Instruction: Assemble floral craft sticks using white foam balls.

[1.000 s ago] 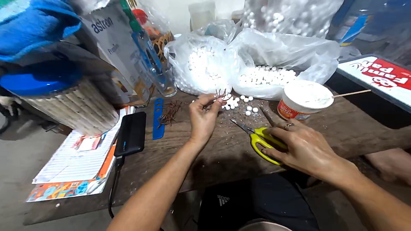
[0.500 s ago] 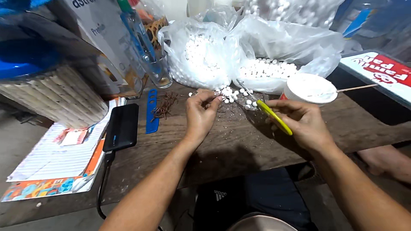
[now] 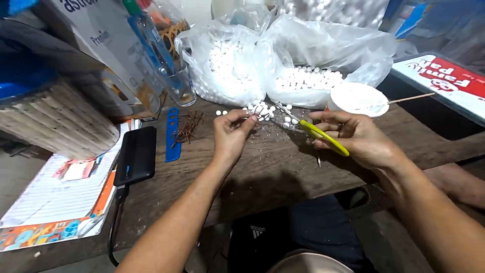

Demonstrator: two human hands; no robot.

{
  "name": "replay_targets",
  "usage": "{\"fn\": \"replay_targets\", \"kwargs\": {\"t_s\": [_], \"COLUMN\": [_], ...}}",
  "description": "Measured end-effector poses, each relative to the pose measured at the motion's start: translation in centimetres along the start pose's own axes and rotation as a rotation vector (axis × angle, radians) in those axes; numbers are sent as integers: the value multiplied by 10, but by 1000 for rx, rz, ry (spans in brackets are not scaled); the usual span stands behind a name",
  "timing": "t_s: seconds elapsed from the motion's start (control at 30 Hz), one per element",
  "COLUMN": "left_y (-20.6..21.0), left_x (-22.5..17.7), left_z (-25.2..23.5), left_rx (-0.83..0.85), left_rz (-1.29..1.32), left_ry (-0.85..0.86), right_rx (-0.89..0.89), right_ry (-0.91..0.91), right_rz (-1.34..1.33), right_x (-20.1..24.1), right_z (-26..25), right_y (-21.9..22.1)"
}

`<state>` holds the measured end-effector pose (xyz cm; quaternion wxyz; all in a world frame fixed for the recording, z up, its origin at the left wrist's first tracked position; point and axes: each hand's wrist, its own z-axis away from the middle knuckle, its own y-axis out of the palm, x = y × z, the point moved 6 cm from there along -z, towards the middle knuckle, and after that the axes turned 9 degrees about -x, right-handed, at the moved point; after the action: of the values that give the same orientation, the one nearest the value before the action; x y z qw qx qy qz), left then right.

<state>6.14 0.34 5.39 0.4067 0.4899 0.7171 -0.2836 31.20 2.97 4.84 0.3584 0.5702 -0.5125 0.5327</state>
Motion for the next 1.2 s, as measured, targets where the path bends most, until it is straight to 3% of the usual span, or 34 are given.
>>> {"fn": "replay_targets", "kwargs": {"t_s": [0.27,0.6,1.2], "left_y": [6,7,9], "left_x": [-2,-7,-13], "left_z": [3,6,10], "left_rx": [27,7,7], "left_rz": [-193,-283,-316], "left_ry": [186,243,265], "right_rx": [130,223,276], "right_ry": [-34,-141,-195], "right_rz": [-154,163,48], "right_x": [-4,2,0], "right_z": [-1,-11,-10], "right_y": [15,34,39]}}
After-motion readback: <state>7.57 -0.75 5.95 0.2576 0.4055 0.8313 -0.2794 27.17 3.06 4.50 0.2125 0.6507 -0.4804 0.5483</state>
